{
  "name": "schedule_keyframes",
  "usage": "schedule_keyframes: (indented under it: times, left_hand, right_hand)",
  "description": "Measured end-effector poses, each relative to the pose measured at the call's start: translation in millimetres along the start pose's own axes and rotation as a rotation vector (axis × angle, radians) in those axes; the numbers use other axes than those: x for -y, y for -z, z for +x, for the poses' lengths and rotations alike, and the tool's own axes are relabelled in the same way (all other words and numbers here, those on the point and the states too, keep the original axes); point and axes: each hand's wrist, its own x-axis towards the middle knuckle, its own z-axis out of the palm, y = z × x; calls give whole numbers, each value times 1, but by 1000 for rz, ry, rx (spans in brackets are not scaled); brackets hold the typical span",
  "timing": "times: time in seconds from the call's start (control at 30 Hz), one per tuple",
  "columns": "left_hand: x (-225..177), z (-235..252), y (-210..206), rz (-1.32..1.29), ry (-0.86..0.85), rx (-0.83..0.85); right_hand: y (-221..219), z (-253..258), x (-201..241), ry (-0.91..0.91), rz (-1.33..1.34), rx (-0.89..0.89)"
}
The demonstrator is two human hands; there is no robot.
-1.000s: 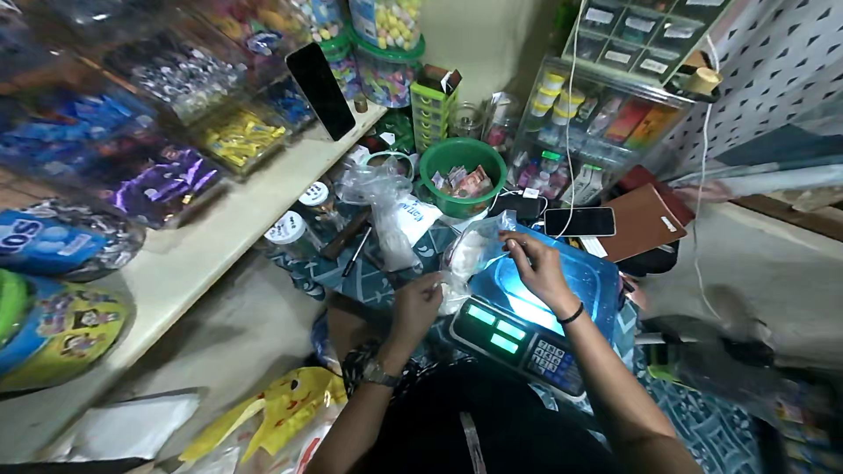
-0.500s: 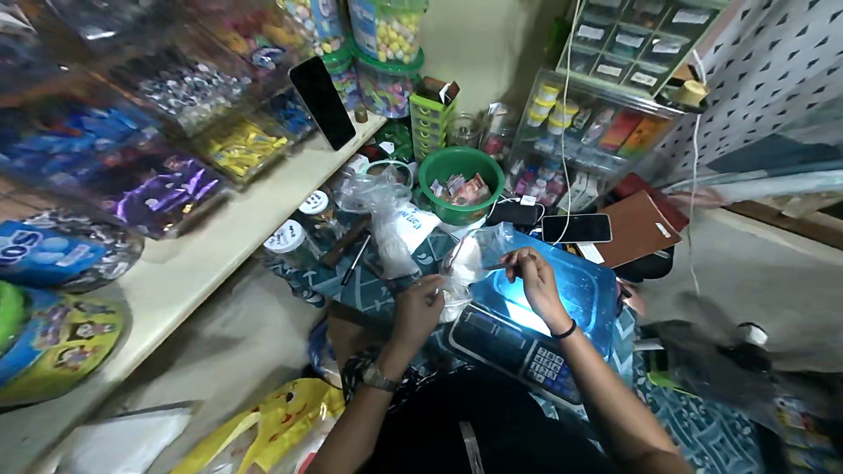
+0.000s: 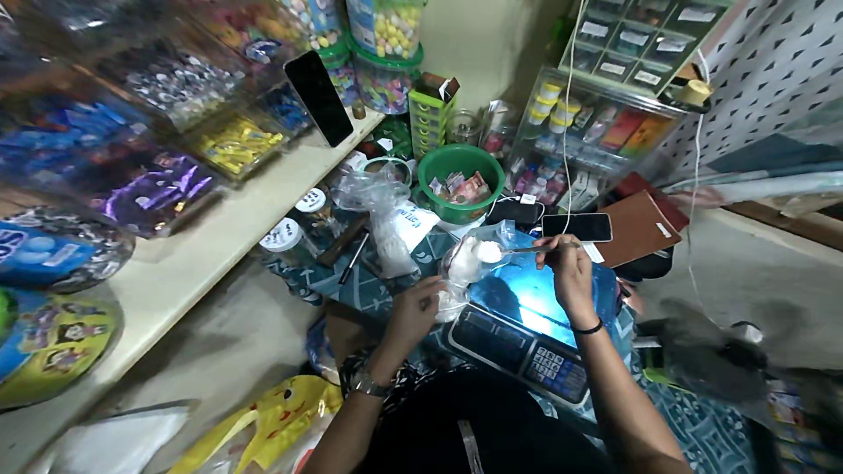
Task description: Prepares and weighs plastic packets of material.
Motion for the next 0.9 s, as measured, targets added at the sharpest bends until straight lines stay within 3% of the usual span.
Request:
schedule_keyframes:
  times: [0.13, 0.3, 0.5, 0.73, 0.9]
  left_hand:
    - [-2, 1, 6, -68, 48, 73]
    - [-2, 2, 10, -59, 39, 105]
    - [-3, 3, 10, -28, 31, 112]
    - [-4, 4, 12, -39, 28, 123]
    - [-7, 5, 12, -6, 32, 136]
  right_hand:
    - [12, 1, 17, 96, 31, -4]
    - [12, -9, 45, 87, 86, 30]
    - [-11, -33, 38, 28, 79, 155]
    - [-39, -46, 19, 166, -171, 311]
    - [-57, -57, 20, 368, -483, 584]
